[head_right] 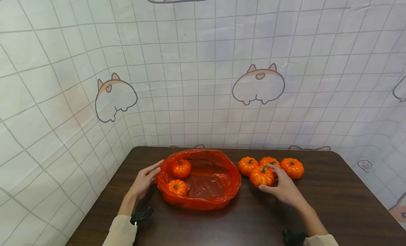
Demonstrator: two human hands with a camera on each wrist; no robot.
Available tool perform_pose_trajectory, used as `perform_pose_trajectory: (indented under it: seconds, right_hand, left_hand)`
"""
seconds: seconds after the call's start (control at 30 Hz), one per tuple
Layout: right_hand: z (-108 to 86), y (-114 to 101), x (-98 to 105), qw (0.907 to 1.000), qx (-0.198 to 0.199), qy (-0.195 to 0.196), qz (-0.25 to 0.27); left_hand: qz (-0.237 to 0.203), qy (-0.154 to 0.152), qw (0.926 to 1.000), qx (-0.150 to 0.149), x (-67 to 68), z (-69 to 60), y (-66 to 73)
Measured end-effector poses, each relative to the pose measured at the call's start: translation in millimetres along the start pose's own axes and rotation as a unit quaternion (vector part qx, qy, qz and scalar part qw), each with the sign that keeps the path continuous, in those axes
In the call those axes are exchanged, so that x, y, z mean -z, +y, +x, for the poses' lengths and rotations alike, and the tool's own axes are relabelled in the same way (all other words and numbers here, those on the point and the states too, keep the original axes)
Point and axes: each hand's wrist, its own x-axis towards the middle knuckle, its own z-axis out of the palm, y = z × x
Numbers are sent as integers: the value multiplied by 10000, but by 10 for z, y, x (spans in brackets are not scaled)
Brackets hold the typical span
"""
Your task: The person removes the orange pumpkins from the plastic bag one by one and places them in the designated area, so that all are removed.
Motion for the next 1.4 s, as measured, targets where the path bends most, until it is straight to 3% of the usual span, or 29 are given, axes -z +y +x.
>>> perform_pose_trajectory:
  seconds: [0.83,1.4]
  right_hand:
    - [1,247,-27,9991,-107,-372,-154]
    - [4,239,-51,9996,-12,-231,-155]
  left_hand:
    - [83,46,10000,12,-12,7,-2]
    - [63,56,10000,46,-17,0,10]
